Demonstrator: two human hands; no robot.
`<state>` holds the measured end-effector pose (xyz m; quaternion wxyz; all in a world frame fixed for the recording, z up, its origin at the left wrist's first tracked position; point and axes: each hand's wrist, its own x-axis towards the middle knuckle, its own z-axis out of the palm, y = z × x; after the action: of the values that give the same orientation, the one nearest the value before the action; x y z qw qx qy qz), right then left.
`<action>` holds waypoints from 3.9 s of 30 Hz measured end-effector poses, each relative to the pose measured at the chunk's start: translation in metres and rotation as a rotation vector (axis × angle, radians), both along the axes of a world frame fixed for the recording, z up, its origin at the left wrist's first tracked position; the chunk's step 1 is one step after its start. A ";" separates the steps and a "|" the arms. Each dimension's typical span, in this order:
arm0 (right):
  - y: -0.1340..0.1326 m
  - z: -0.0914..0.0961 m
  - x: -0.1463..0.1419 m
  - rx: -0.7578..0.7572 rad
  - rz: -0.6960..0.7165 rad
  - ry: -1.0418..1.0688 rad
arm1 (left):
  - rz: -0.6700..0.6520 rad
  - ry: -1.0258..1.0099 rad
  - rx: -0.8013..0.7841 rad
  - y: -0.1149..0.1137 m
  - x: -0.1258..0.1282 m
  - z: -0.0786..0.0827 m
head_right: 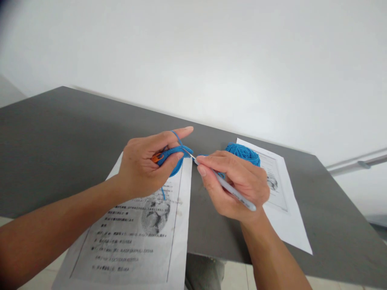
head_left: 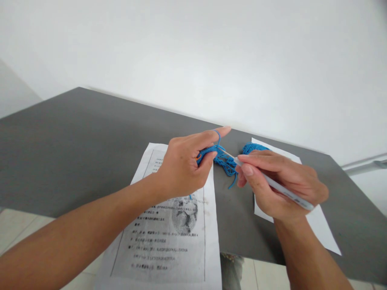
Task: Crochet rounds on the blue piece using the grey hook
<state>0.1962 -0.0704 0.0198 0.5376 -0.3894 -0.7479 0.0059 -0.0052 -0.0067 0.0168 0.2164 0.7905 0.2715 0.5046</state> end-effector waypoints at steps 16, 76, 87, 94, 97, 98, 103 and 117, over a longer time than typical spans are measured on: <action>0.012 -0.010 -0.028 0.257 -0.253 -0.085 | -0.051 -0.160 -0.128 -0.001 0.001 0.004; 0.010 0.005 0.001 0.390 0.013 -0.503 | -0.274 -0.437 -0.830 0.019 -0.009 0.007; 0.002 0.008 0.010 0.285 0.041 -0.596 | -0.106 -0.118 -0.553 0.021 -0.011 0.012; 0.005 0.007 0.011 0.222 0.046 -0.360 | -0.121 -0.080 -0.569 0.021 -0.011 0.012; 0.003 0.006 0.010 0.134 0.038 -0.243 | -0.133 -0.081 -0.581 0.021 -0.012 0.013; 0.003 0.006 0.011 0.124 0.041 -0.213 | -0.135 -0.081 -0.580 0.021 -0.012 0.013; 0.003 0.002 0.012 0.022 0.095 -0.037 | -0.139 -0.087 -0.568 0.022 -0.013 0.012; 0.020 -0.023 -0.029 -0.141 0.075 0.480 | -0.132 -0.206 -0.624 0.008 -0.003 0.011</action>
<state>0.1668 -0.0503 -0.0033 0.6705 -0.3856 -0.6106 0.1702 -0.0082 0.0015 0.0281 0.5065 0.6467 0.3380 0.4593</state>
